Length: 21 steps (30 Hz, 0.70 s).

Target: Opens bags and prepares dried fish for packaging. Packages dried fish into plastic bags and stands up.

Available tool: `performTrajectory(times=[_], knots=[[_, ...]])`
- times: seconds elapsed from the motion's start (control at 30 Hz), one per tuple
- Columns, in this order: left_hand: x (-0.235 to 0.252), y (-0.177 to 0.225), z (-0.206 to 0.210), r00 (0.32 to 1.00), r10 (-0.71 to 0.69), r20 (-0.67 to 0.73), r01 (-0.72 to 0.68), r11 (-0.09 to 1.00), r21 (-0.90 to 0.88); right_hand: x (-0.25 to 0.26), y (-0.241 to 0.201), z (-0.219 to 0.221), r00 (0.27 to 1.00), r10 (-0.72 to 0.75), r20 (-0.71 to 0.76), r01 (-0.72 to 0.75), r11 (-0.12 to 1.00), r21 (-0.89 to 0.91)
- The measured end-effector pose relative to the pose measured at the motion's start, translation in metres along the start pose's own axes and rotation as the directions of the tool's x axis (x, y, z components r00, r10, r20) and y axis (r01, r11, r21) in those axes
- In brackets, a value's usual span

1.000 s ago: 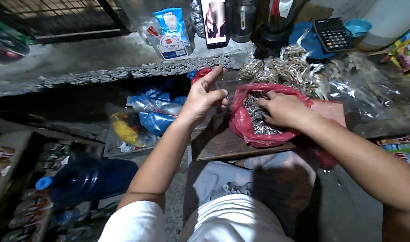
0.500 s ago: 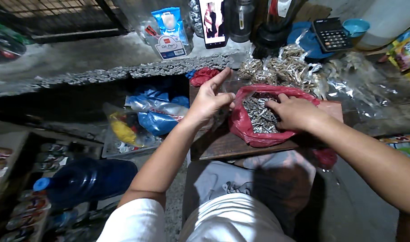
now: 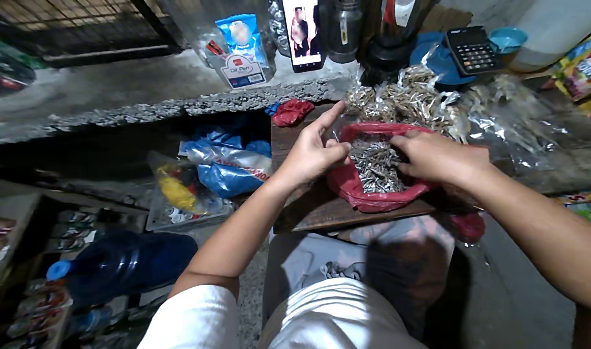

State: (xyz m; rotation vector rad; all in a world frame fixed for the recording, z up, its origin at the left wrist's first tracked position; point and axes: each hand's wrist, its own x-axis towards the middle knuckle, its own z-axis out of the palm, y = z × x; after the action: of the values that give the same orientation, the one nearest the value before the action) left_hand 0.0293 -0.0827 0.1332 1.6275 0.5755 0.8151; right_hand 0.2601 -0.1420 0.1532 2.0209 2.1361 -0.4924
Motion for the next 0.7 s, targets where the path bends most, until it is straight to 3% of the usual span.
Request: performTrajectory(times=[0.2,0.33,0.5,0.7], knots=[[-0.001,0.002,0.008,0.998,-0.057,0.024,0.057,0.998,0.005,-0.016,0.011,-0.025,0.984,-0.061,-0.167,0.102,0.963,0.250],[0.001,-0.002,0.011,0.998,-0.039,0.041,0.037,0.998,0.046,-0.024,0.018,-0.035,0.948,-0.085,-0.305,0.218,0.874,0.433],[0.003,-0.004,0.018,0.998,-0.046,0.043,0.043,0.997,0.066,-0.015,0.006,-0.028,0.889,0.020,-0.457,0.362,0.579,0.731],[0.008,-0.003,0.026,0.997,-0.080,-0.001,0.080,0.997,0.023,0.007,-0.035,0.003,0.857,0.204,-0.473,0.411,0.282,0.867]])
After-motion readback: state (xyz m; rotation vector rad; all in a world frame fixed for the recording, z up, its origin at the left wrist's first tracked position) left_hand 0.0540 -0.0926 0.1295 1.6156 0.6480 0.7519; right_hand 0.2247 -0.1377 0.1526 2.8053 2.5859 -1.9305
